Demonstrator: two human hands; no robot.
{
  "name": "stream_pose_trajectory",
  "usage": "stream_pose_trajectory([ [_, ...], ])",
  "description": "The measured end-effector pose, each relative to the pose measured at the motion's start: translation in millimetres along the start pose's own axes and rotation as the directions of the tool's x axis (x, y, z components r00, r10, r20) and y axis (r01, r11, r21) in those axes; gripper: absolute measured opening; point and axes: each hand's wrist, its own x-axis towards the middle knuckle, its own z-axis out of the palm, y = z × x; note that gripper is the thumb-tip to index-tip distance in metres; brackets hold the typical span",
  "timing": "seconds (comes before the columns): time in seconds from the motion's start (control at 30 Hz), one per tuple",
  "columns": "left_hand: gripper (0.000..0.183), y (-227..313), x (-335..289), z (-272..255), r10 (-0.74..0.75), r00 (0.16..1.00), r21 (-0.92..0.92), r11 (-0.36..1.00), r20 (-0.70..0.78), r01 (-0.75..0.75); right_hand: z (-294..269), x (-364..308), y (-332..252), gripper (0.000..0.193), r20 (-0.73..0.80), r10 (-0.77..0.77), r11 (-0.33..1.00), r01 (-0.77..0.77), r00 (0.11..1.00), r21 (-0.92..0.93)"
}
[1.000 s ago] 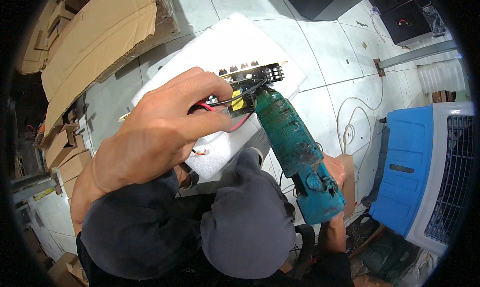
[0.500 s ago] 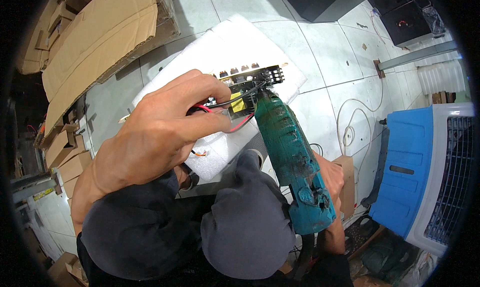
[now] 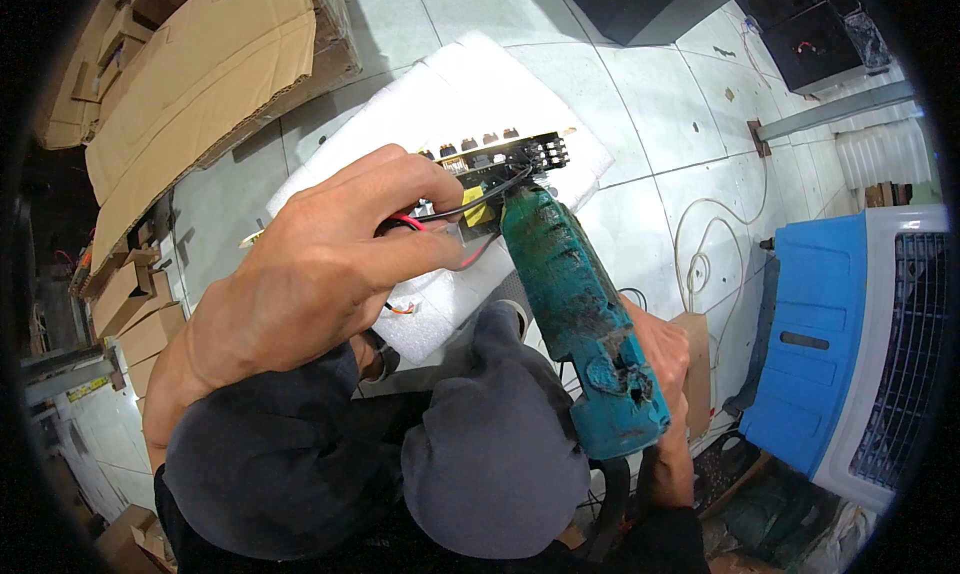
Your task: The person unpacks a circuit board from a cardboard box and places it on a foam pad. They then use a green heat gun to apply heat to specific components on the board while holding it steady with their other hand. The person continues to manipulate the board and apply heat to different areas.
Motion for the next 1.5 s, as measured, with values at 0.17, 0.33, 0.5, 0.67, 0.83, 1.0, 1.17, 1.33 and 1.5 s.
stream_pose_trajectory([
  [0.17,0.034,-1,-1,0,0.002,1.000,0.016,1.000,0.005,-0.002,2,5,0,0.046,-0.031,-0.021,1.000,0.022,0.999,0.014],
  [0.33,0.032,0,0,-1,-0.015,1.000,0.033,0.999,0.017,0.014,0,0,-3,0.027,-0.053,0.059,0.998,-0.060,0.997,-0.031],
  [0.5,0.033,0,0,0,-0.019,1.000,0.031,0.999,0.010,0.019,12,-12,-4,0.032,-0.101,0.153,0.984,-0.161,0.983,-0.072],
  [0.67,0.033,0,-1,-1,-0.037,0.999,0.044,0.998,0.025,0.036,5,-13,-10,0.030,-0.034,0.118,0.966,-0.123,0.992,-0.228],
  [0.83,0.034,1,0,0,-0.033,0.999,0.038,0.999,0.022,0.032,5,-18,-10,0.026,-0.030,0.143,0.963,-0.146,0.989,-0.227],
  [1.0,0.033,0,0,-1,-0.032,0.999,0.036,0.999,0.011,0.031,-1,-11,-11,0.023,0.024,0.171,0.976,-0.166,0.985,-0.143],
  [1.17,0.032,0,0,0,-0.014,1.000,0.048,0.999,-0.016,0.015,5,-30,-8,0.020,-0.008,0.235,0.952,-0.232,0.972,-0.201],
  [1.33,0.030,0,0,1,-0.023,1.000,0.041,0.999,-0.014,0.024,-8,-12,-16,0.019,0.099,0.195,0.958,-0.168,0.976,-0.234],
  [1.5,0.030,0,0,0,-0.028,1.000,0.037,0.999,-0.004,0.028,2,-37,8,0.021,-0.011,0.157,0.972,-0.157,0.988,-0.174],
])
